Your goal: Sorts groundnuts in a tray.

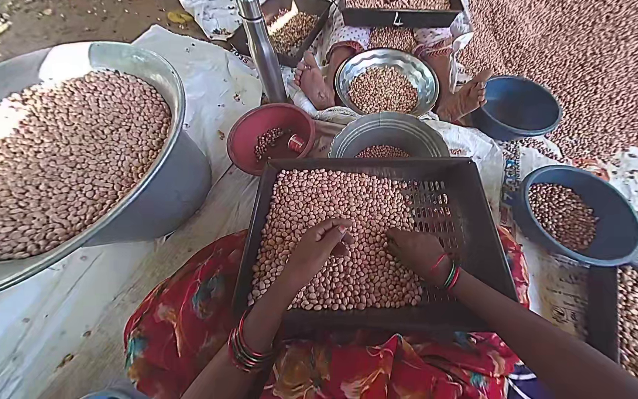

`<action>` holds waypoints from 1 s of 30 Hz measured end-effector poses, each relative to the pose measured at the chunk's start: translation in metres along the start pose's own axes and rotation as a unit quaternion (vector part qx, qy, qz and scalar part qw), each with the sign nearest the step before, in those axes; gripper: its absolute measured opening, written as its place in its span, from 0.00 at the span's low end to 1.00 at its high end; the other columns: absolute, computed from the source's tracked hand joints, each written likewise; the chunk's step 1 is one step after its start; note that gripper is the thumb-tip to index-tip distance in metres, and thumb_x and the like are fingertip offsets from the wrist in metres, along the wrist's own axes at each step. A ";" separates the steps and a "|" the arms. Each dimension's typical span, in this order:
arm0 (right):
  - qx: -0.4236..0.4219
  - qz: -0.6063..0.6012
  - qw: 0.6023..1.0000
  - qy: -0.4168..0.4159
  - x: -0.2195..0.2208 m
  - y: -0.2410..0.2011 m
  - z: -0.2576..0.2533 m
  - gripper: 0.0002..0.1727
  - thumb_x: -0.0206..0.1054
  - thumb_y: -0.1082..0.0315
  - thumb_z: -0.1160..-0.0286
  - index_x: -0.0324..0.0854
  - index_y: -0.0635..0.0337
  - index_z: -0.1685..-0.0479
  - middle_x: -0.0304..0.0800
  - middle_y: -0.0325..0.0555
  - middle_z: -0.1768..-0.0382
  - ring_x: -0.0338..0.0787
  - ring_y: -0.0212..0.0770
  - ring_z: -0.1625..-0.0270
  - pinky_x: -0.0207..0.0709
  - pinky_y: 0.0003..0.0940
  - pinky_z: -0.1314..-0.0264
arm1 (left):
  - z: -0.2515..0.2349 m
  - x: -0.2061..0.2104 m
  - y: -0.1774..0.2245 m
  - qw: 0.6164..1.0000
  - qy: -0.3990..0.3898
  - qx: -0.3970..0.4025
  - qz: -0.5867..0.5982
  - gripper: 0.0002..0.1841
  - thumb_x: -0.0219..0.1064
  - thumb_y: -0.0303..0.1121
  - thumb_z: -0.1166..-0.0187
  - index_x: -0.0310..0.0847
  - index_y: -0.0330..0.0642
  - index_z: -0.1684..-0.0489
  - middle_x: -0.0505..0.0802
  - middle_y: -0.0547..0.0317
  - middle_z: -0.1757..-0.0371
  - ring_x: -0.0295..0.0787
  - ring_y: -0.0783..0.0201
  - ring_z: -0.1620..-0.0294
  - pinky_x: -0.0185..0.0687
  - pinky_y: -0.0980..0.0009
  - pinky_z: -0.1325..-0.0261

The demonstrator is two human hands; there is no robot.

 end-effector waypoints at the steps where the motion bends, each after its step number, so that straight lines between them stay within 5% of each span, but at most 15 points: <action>1: 0.000 -0.001 1.000 0.004 -0.001 0.000 0.001 0.23 0.45 0.61 0.04 0.71 0.67 0.24 0.87 0.72 0.39 0.86 0.73 0.34 0.73 0.70 0.34 | -0.001 0.001 -0.001 1.000 0.005 -0.007 0.022 0.14 0.47 0.28 0.07 0.77 0.32 0.38 0.92 0.67 0.61 0.91 0.75 0.64 0.89 0.76 0.54; 4: -0.041 -0.052 0.994 0.085 -0.019 -0.010 0.011 0.22 0.48 0.61 0.05 0.77 0.71 0.31 0.90 0.72 0.47 0.89 0.73 0.40 0.75 0.69 0.39 | -0.004 0.007 -0.010 0.995 0.014 -0.053 0.088 0.14 0.45 0.30 0.05 0.76 0.34 0.38 0.93 0.61 0.58 0.94 0.69 0.59 0.90 0.72 0.51; 7: -0.173 -0.066 0.968 0.172 -0.046 -0.063 0.032 0.19 0.57 0.63 0.10 0.85 0.69 0.38 0.94 0.65 0.53 0.94 0.67 0.49 0.81 0.65 0.48 | -0.004 0.021 -0.024 0.983 -0.015 -0.130 0.130 0.24 0.32 0.43 0.03 0.73 0.40 0.35 0.93 0.60 0.54 0.93 0.67 0.58 0.90 0.69 0.54; 12: -0.320 0.002 0.944 0.079 -0.031 -0.139 0.046 0.18 0.54 0.67 0.09 0.83 0.71 0.37 0.90 0.66 0.43 0.90 0.65 0.39 0.79 0.59 0.40 | -0.014 0.005 -0.034 0.986 0.046 -0.076 0.139 0.28 0.30 0.41 0.03 0.80 0.42 0.58 0.87 0.70 0.74 0.83 0.79 0.73 0.80 0.82 0.66; 14: -0.354 0.040 0.933 0.048 -0.005 -0.139 0.046 0.17 0.52 0.70 0.09 0.83 0.69 0.37 0.88 0.67 0.42 0.88 0.66 0.36 0.79 0.60 0.39 | -0.014 -0.006 -0.034 0.978 0.118 -0.105 0.138 0.26 0.36 0.40 0.02 0.79 0.43 0.67 0.78 0.73 0.86 0.69 0.82 0.89 0.66 0.87 0.83; 16: -0.380 0.061 0.923 0.031 0.024 -0.116 0.045 0.15 0.57 0.71 0.12 0.88 0.66 0.41 0.87 0.67 0.39 0.84 0.69 0.31 0.72 0.66 0.28 | -0.013 -0.007 -0.035 0.968 0.124 -0.122 0.178 0.23 0.38 0.39 0.03 0.77 0.42 0.64 0.74 0.74 0.88 0.61 0.82 0.93 0.57 0.88 0.89; 20: -0.268 0.069 0.960 0.044 0.025 -0.021 0.041 0.12 0.63 0.73 0.18 0.91 0.67 0.47 0.86 0.73 0.36 0.80 0.78 0.29 0.63 0.79 0.27 | -0.016 -0.008 -0.039 0.968 0.099 -0.123 0.197 0.20 0.40 0.37 0.03 0.79 0.42 0.55 0.85 0.68 0.79 0.72 0.82 0.88 0.66 0.88 0.85; 22: -0.180 0.054 0.973 0.132 -0.006 0.030 0.046 0.13 0.63 0.75 0.21 0.92 0.62 0.47 0.85 0.70 0.33 0.77 0.77 0.25 0.60 0.82 0.25 | -0.017 -0.008 -0.037 0.973 0.091 -0.110 0.184 0.20 0.39 0.36 0.03 0.80 0.43 0.55 0.85 0.69 0.80 0.71 0.82 0.88 0.65 0.89 0.85; 24: -0.192 0.049 0.957 0.213 -0.031 0.046 0.062 0.10 0.66 0.72 0.21 0.94 0.62 0.54 0.91 0.65 0.42 0.87 0.71 0.34 0.72 0.74 0.33 | -0.019 -0.006 -0.034 0.978 0.078 -0.090 0.170 0.19 0.39 0.33 0.04 0.79 0.44 0.56 0.83 0.71 0.81 0.69 0.83 0.88 0.65 0.89 0.84; 25: -0.220 0.035 0.955 0.196 -0.032 0.039 0.069 0.11 0.65 0.72 0.21 0.94 0.64 0.55 0.94 0.64 0.50 0.92 0.68 0.42 0.79 0.70 0.40 | -0.019 -0.005 -0.032 0.981 0.073 -0.084 0.161 0.19 0.39 0.33 0.04 0.79 0.44 0.56 0.83 0.72 0.81 0.70 0.83 0.88 0.65 0.89 0.83; 28: -0.187 0.033 0.976 -0.110 0.010 0.016 0.067 0.17 0.54 0.71 0.10 0.85 0.68 0.35 0.90 0.69 0.42 0.88 0.71 0.38 0.76 0.69 0.38 | -0.019 0.000 -0.028 0.985 0.064 -0.072 0.145 0.19 0.40 0.31 0.05 0.81 0.44 0.57 0.82 0.74 0.83 0.70 0.83 0.88 0.66 0.88 0.83; 30: -0.080 0.077 0.988 -0.111 0.008 0.031 0.053 0.18 0.52 0.72 0.09 0.80 0.66 0.29 0.87 0.71 0.39 0.86 0.74 0.37 0.76 0.70 0.39 | -0.019 -0.003 -0.027 0.984 0.068 -0.062 0.152 0.20 0.39 0.30 0.05 0.81 0.44 0.57 0.81 0.75 0.85 0.69 0.83 0.89 0.66 0.88 0.84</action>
Point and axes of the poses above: each hand's wrist, its own z-axis away from the middle knuckle, its own x-axis out of the palm, y = z × x, the point moved 9 cm from there along -z, towards the middle knuckle
